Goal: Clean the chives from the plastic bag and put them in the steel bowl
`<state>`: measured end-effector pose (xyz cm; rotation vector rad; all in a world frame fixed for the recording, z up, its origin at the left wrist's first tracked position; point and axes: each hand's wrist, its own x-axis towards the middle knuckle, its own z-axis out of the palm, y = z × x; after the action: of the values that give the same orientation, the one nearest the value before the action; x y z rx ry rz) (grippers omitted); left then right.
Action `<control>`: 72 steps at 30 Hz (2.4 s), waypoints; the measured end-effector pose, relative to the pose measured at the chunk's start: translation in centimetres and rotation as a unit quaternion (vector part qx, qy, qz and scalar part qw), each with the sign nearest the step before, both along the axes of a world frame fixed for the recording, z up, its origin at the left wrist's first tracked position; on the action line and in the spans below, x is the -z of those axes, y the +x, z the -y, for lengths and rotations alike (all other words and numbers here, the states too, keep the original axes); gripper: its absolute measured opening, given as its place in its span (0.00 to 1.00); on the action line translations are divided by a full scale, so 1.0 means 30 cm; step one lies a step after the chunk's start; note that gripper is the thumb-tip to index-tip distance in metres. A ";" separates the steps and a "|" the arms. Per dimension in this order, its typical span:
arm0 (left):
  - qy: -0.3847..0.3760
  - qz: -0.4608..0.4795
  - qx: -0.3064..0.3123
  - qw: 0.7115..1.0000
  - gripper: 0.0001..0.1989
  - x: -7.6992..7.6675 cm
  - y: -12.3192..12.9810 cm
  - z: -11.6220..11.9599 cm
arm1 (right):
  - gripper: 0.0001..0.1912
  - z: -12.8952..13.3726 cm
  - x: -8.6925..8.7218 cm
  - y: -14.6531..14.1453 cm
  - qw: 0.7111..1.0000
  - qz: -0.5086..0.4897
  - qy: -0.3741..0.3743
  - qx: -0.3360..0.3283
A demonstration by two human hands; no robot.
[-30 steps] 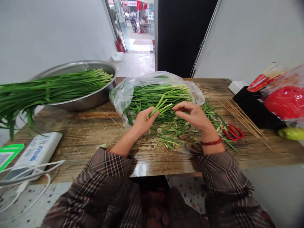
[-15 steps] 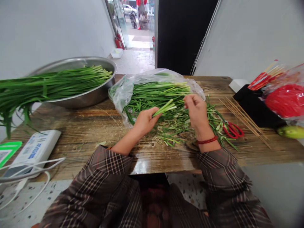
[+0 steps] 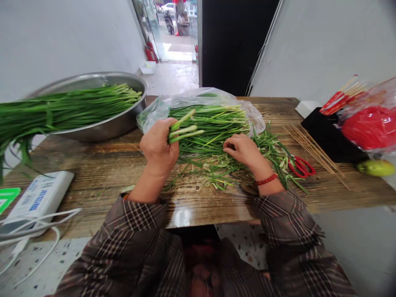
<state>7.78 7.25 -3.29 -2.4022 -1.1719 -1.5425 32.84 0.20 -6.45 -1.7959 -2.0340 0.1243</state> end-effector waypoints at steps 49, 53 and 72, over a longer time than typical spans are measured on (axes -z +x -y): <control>-0.318 -0.085 0.241 0.913 0.18 0.046 0.099 0.035 | 0.05 0.014 -0.030 -0.084 0.909 -0.385 0.156 -0.017; -0.328 -0.079 0.245 0.909 0.19 0.044 0.098 0.037 | 0.13 -0.005 -0.003 -0.085 0.847 -0.514 0.131 0.040; -0.365 -0.054 0.291 0.883 0.18 0.060 0.105 0.037 | 0.16 -0.003 -0.010 -0.132 0.807 -0.587 0.051 0.047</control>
<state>10.93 6.13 -5.09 -3.5528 -1.2305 -1.1453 28.87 0.30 -6.14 -1.1858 -1.0026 0.8414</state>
